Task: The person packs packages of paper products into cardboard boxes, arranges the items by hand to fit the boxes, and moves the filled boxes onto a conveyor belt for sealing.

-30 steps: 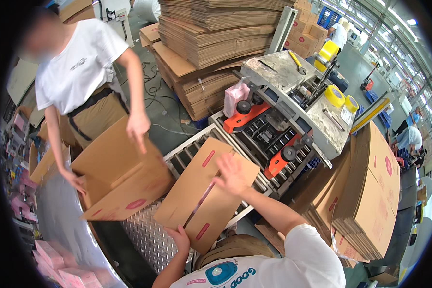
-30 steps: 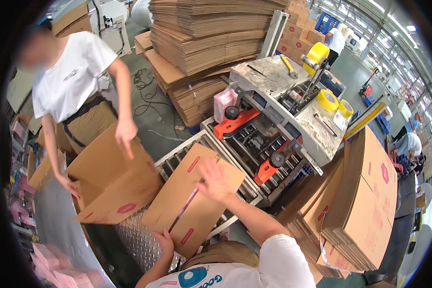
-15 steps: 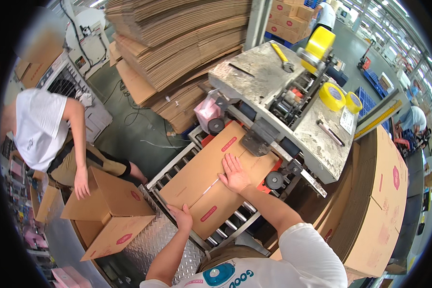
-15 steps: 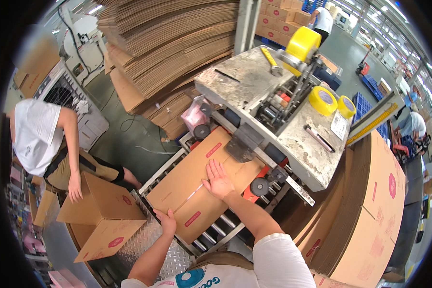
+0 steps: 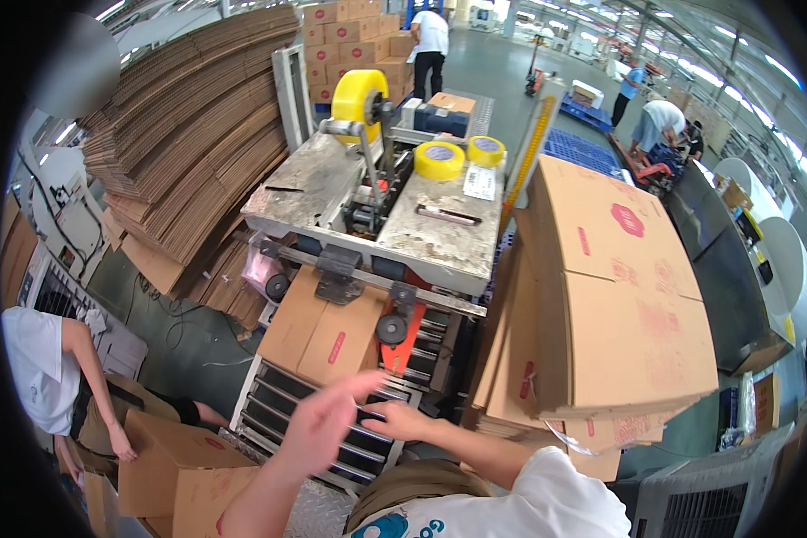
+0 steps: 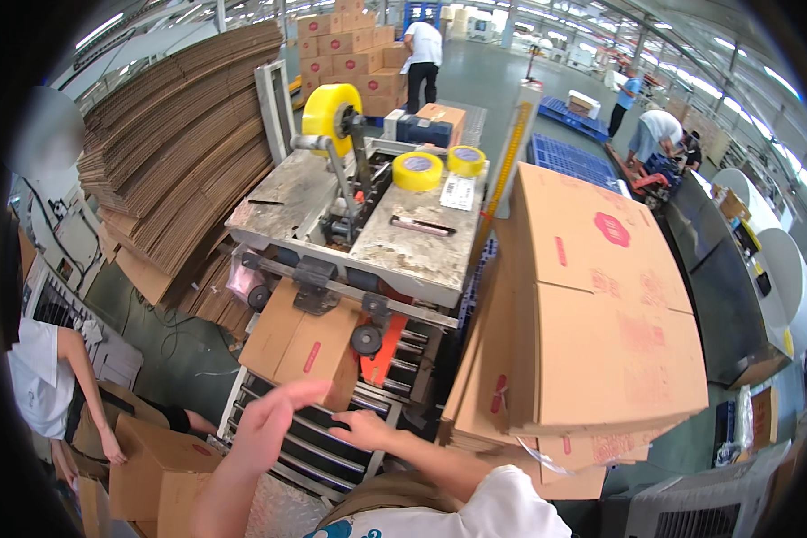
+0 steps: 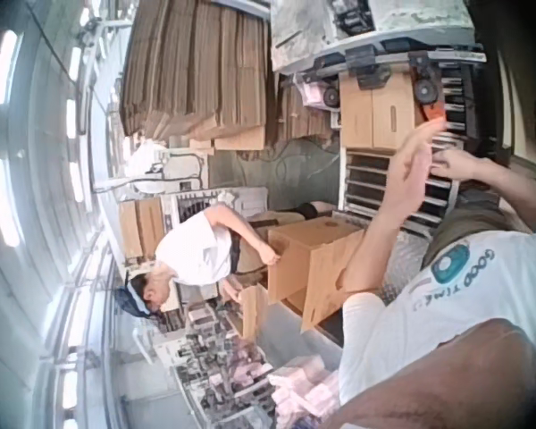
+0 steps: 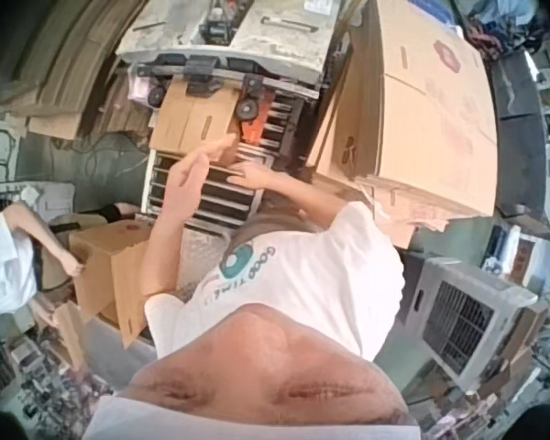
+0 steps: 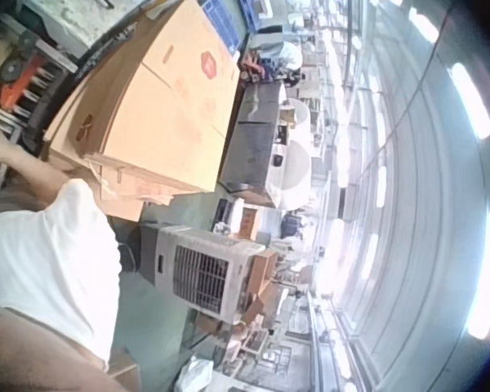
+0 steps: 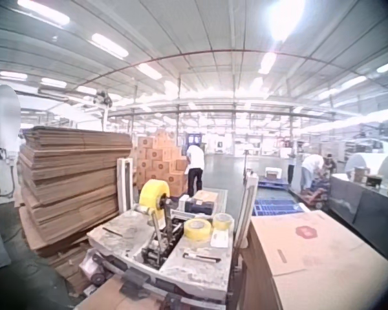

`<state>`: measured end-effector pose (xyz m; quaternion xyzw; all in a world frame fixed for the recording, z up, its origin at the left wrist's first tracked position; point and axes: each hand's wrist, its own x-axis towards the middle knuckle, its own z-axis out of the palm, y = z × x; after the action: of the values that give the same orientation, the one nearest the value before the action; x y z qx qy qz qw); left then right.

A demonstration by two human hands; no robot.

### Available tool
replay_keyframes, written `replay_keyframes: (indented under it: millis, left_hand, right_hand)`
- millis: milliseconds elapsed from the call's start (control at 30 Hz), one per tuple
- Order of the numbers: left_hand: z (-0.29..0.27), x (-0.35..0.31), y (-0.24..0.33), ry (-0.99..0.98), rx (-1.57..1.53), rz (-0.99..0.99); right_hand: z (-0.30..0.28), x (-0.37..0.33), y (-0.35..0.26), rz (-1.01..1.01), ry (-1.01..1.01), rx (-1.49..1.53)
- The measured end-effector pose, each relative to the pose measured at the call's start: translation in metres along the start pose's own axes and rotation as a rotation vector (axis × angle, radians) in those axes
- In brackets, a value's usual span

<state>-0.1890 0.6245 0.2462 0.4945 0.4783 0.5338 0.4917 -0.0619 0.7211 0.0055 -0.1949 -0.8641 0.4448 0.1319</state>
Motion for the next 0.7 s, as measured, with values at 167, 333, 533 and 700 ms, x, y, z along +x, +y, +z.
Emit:
replay_keyframes:
  millis: [167,333,533,700]
  left_hand:
    - [0.089,-0.072,0.117,-0.702,-0.015,0.532]
    - [0.147,-0.167,0.104,-0.915,-0.401,0.691]
    - [0.186,-0.282,0.089,-0.815,-0.39,0.772]
    - [0.197,-0.365,0.1,-0.731,-0.302,0.76]
  right_hand:
    - [-0.128,-0.066,-0.084,-0.139,0.145,-0.162]
    - [-0.215,-0.14,-0.1,0.001,0.305,-0.829]
    - [-0.218,-0.237,-0.065,0.363,0.22,-1.114]
    - [-0.215,-0.263,-0.063,0.369,0.188,-1.311]
